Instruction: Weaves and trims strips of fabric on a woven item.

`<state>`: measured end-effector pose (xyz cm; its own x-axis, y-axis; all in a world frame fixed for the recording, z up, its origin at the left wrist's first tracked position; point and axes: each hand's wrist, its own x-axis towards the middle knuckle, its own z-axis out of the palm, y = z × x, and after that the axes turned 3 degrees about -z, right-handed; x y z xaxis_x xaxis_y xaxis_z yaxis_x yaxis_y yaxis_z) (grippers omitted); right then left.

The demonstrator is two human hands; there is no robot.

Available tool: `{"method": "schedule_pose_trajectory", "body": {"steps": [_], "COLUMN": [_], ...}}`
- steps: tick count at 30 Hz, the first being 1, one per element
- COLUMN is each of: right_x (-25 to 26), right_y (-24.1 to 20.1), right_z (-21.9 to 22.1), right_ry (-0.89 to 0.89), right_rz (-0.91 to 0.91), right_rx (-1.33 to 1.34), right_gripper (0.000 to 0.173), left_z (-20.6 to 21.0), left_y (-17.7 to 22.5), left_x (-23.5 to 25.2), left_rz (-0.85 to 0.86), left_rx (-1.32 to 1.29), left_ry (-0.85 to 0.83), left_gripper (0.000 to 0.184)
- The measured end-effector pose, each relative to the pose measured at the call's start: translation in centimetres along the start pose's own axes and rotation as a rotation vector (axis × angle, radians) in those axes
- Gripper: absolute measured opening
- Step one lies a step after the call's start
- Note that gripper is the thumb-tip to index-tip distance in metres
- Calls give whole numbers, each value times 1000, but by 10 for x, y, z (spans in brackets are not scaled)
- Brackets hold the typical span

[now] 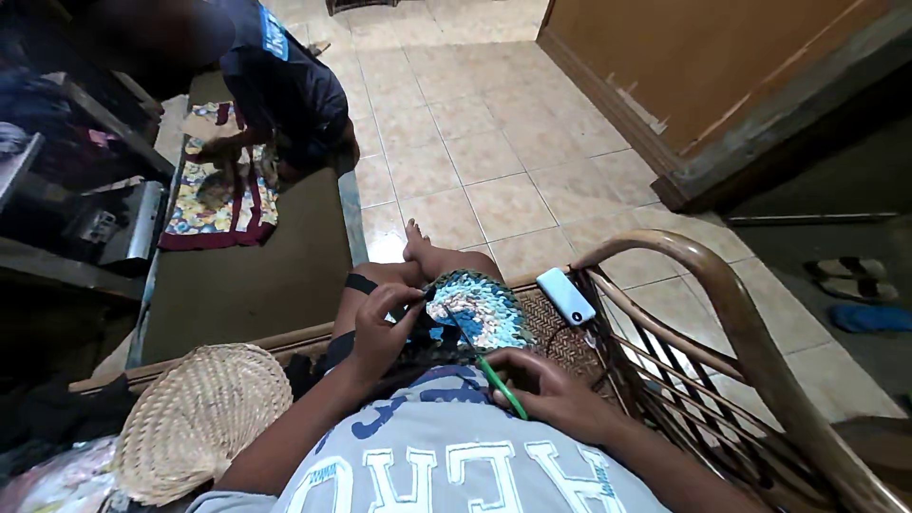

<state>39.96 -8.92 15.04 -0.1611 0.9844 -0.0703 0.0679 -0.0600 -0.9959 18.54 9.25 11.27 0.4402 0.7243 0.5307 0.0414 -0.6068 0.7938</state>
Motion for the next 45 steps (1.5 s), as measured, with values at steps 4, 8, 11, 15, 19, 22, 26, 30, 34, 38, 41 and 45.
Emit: {"method": "schedule_pose_trajectory", "body": {"steps": [4, 8, 11, 15, 19, 22, 26, 30, 34, 38, 41, 45], "right_x": [6, 6, 6, 7, 6, 6, 5, 5, 4, 3, 2, -3], "right_y": [9, 7, 5, 4, 4, 5, 5, 8, 8, 8, 9, 8], "right_z": [2, 5, 5, 6, 7, 8, 8, 9, 10, 11, 11, 7], "right_ry": [-46, -14, -13, -12, -3, -2, -3, -5, -5, -5, -2, 80], "right_rz": [75, 90, 94, 107, 101, 93, 86, 68, 70, 86, 76, 79], "right_rx": [82, 108, 77, 94, 100, 100, 99, 103, 106, 107, 77, 42], "right_gripper": [37, 33, 34, 31, 26, 27, 28, 27, 26, 26, 26, 31], "left_z": [-1, -3, -5, -6, -6, -6, -5, -4, -5, -5, -3, -40], "left_y": [-2, 0, 1, 2, 1, -1, -2, -3, -3, -2, 0, 3], "left_x": [-2, -5, -6, -7, -8, -8, -9, -10, -11, -13, -15, -18], "left_rz": [214, 354, 431, 504, 521, 522, 516, 505, 496, 491, 475, 279], "left_rx": [169, 319, 379, 386, 394, 391, 389, 386, 367, 370, 344, 361], "left_ry": [0, -55, -104, -132, -136, -140, -130, -126, -124, -133, -133, -102], "left_gripper": [9, 8, 10, 11, 10, 10, 10, 10, 9, 9, 9, 33]}}
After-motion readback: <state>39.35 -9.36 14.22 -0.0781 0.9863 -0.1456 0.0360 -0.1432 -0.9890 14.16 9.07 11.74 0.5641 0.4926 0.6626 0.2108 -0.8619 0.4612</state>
